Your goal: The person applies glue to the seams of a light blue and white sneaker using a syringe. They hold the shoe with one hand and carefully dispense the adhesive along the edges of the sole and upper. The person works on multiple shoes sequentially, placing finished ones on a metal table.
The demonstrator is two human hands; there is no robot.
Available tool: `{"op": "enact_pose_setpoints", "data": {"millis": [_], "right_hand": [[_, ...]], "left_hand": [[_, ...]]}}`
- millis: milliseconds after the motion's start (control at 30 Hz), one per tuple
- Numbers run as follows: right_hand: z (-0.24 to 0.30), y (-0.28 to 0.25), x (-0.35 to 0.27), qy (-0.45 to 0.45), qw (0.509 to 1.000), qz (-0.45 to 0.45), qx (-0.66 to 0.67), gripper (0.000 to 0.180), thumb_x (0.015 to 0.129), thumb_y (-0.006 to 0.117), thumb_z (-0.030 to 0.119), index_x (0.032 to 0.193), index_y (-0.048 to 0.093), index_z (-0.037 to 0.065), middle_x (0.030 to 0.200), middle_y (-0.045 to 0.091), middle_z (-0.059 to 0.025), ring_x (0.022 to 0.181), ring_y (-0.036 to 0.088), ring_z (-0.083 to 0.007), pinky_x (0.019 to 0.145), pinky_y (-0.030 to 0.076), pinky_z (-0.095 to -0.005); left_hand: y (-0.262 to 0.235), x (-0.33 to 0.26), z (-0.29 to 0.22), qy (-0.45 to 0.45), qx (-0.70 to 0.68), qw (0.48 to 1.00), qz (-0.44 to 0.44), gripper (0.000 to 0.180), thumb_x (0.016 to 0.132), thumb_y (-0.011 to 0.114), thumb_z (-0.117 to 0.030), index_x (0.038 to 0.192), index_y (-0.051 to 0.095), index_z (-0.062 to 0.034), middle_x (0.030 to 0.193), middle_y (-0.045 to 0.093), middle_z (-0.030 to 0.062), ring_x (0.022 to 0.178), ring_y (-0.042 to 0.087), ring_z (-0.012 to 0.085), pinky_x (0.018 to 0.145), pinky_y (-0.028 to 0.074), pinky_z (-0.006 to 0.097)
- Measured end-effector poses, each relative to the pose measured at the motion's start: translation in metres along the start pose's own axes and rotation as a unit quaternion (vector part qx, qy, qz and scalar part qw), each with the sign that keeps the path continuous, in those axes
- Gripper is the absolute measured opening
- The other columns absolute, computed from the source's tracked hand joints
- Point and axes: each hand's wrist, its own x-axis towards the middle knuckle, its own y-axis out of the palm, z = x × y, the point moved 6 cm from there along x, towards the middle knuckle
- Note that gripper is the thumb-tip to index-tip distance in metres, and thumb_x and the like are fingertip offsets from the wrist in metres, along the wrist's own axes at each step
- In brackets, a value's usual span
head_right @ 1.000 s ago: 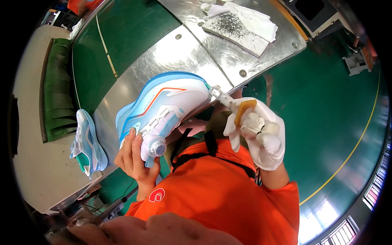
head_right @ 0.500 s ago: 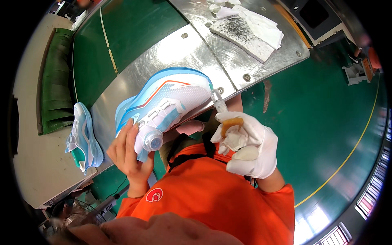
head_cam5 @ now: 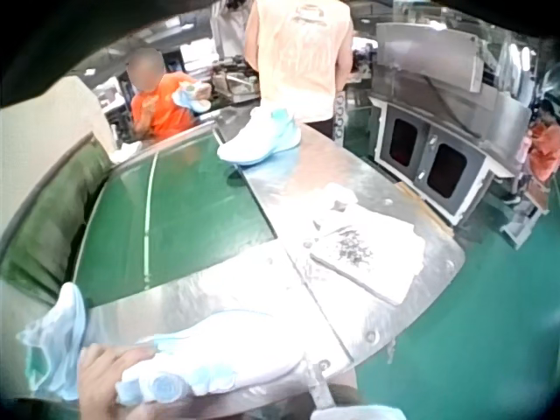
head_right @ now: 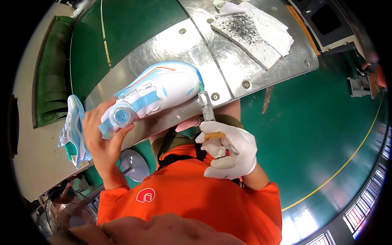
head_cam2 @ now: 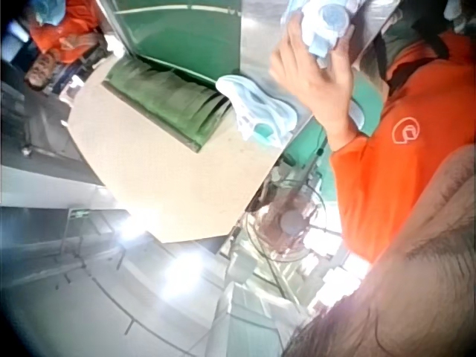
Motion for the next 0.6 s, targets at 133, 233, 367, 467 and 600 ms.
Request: {"op": "enact_pose_setpoints", "data": {"millis": [133, 233, 367, 467, 600], "right_hand": [[-0.008, 0.000, 0.004, -0.133, 0.982, 0.052, -0.126, 0.067, 0.059, 0.089, 0.012, 0.112, 0.056, -0.012, 0.099, 0.065, -0.0175, 0.064, 0.056, -0.0163, 0.059, 0.049, -0.0268], [-0.015, 0.002, 0.011, -0.152, 0.980, 0.076, -0.107, 0.068, 0.064, 0.089, 0.015, 0.116, 0.054, -0.008, 0.093, 0.064, -0.0128, 0.058, 0.051, -0.0142, 0.056, 0.047, -0.0261], [-0.025, 0.003, 0.015, -0.137, 0.980, 0.099, -0.101, 0.065, 0.063, 0.089, 0.018, 0.113, 0.056, -0.007, 0.076, 0.058, -0.0044, 0.055, 0.049, -0.0125, 0.052, 0.042, -0.0265], [-0.027, 0.004, 0.014, -0.140, 0.977, 0.090, -0.135, 0.062, 0.063, 0.088, 0.023, 0.110, 0.059, -0.005, 0.073, 0.057, -0.0022, 0.055, 0.049, -0.0130, 0.053, 0.042, -0.0284], [-0.028, 0.007, 0.014, -0.178, 0.965, 0.083, -0.175, 0.063, 0.062, 0.088, 0.026, 0.109, 0.059, -0.005, 0.076, 0.060, -0.0041, 0.058, 0.053, -0.0168, 0.056, 0.045, -0.0287]], "left_hand": [[0.003, 0.012, 0.008, -0.024, -0.037, 0.999, 0.027, 0.050, 0.065, 0.085, -0.027, 0.106, 0.068, -0.0035, 0.100, 0.069, 0.0076, 0.087, 0.058, 0.0266, 0.079, 0.041, 0.035], [0.007, 0.018, 0.014, -0.041, -0.058, 0.997, 0.034, 0.050, 0.064, 0.085, -0.027, 0.104, 0.068, -0.0026, 0.100, 0.069, 0.0075, 0.088, 0.057, 0.0271, 0.078, 0.043, 0.036], [0.008, 0.022, 0.021, -0.076, -0.067, 0.993, 0.055, 0.049, 0.064, 0.085, -0.025, 0.104, 0.068, -0.0017, 0.100, 0.069, 0.0081, 0.090, 0.058, 0.0263, 0.080, 0.044, 0.035], [0.008, 0.023, 0.023, -0.083, -0.074, 0.992, 0.059, 0.049, 0.065, 0.085, -0.024, 0.105, 0.069, -0.0010, 0.098, 0.069, 0.0084, 0.090, 0.059, 0.0258, 0.081, 0.045, 0.035], [0.010, 0.022, 0.025, -0.089, -0.084, 0.991, 0.051, 0.050, 0.065, 0.085, -0.024, 0.106, 0.069, -0.0008, 0.097, 0.069, 0.0082, 0.089, 0.059, 0.0252, 0.081, 0.045, 0.034]]}}
